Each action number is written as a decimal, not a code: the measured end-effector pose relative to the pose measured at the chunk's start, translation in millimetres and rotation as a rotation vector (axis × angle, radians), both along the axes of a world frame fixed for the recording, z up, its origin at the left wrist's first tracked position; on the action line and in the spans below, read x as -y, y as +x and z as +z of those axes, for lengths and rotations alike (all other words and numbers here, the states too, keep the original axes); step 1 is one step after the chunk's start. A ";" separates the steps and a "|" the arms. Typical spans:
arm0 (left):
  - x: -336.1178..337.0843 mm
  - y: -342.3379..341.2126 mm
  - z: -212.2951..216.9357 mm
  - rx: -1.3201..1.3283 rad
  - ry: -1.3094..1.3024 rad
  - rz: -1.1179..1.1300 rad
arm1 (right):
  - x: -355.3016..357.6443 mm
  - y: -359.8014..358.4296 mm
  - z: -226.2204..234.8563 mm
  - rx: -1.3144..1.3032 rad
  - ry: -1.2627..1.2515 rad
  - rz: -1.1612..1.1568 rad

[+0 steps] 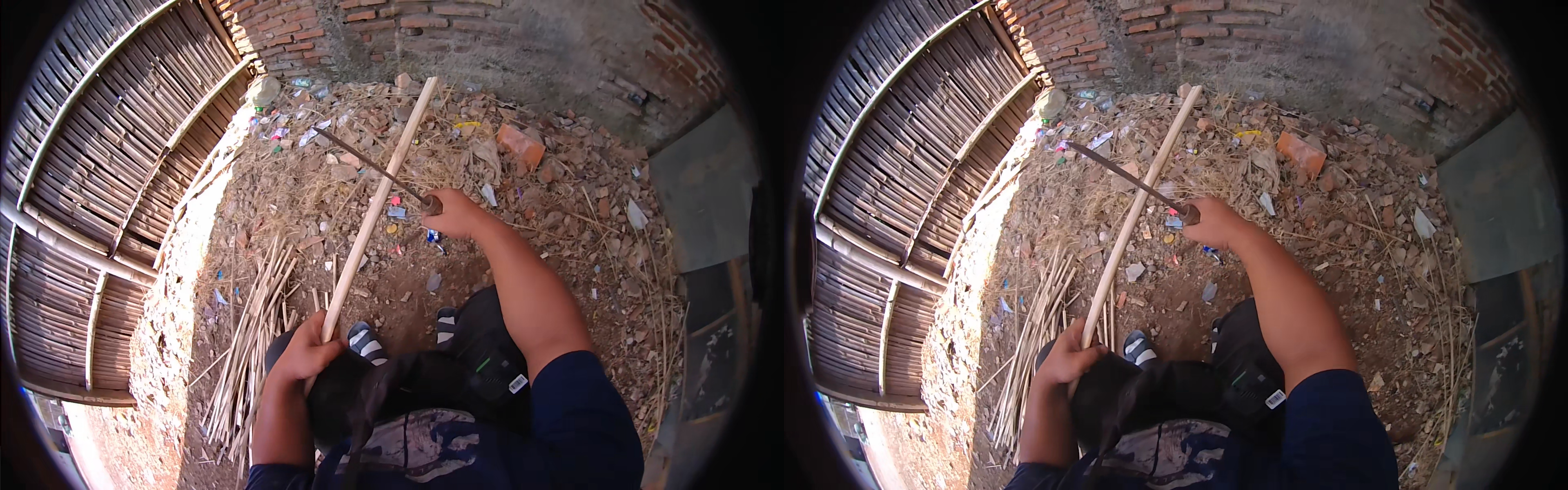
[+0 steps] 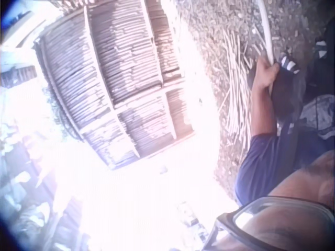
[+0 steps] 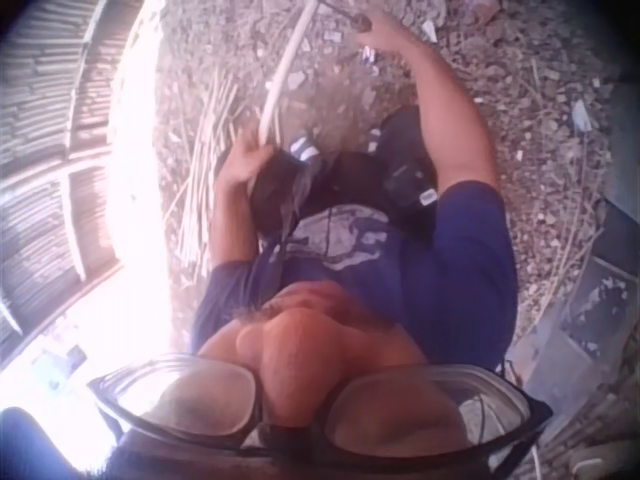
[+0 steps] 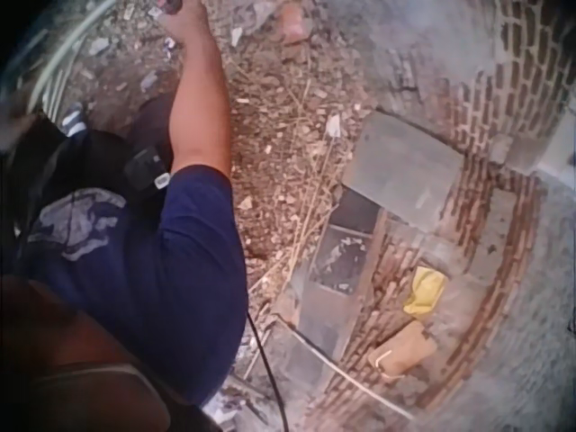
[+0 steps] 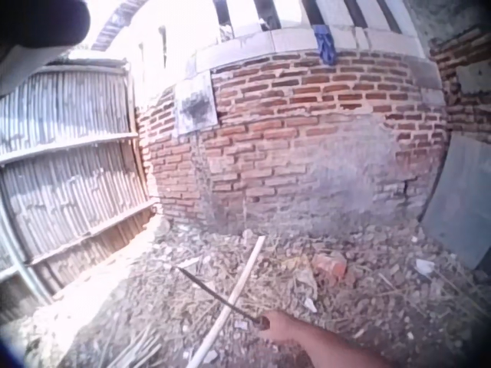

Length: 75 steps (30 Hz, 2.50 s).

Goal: The person strips bark or outer layers from long bamboo sticks using a large knife, working on each stick one at a time and rotating them to reach all sides.

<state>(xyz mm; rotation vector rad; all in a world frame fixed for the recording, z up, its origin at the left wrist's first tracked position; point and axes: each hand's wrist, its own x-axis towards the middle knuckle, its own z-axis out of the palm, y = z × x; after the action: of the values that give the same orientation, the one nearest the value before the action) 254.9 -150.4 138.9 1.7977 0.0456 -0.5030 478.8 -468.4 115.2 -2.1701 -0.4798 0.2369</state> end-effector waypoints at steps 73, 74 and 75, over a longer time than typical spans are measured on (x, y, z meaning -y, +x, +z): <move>3.7 -1.0 -7.8 0.065 0.167 -0.007 | -10.4 -2.2 -6.9 -0.066 -0.161 0.265; 5.2 -2.9 -5.0 0.090 0.151 -0.018 | -6.6 -1.5 -11.0 -0.078 -0.078 0.285; 6.1 -4.6 -4.2 0.115 0.134 -0.028 | -2.0 -0.3 -13.9 -0.090 0.005 0.305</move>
<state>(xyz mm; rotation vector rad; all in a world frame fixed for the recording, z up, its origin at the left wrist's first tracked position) 250.3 -156.5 134.7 1.9582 -0.0260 -0.4246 478.6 -466.4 101.4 -2.0653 -0.7587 0.4970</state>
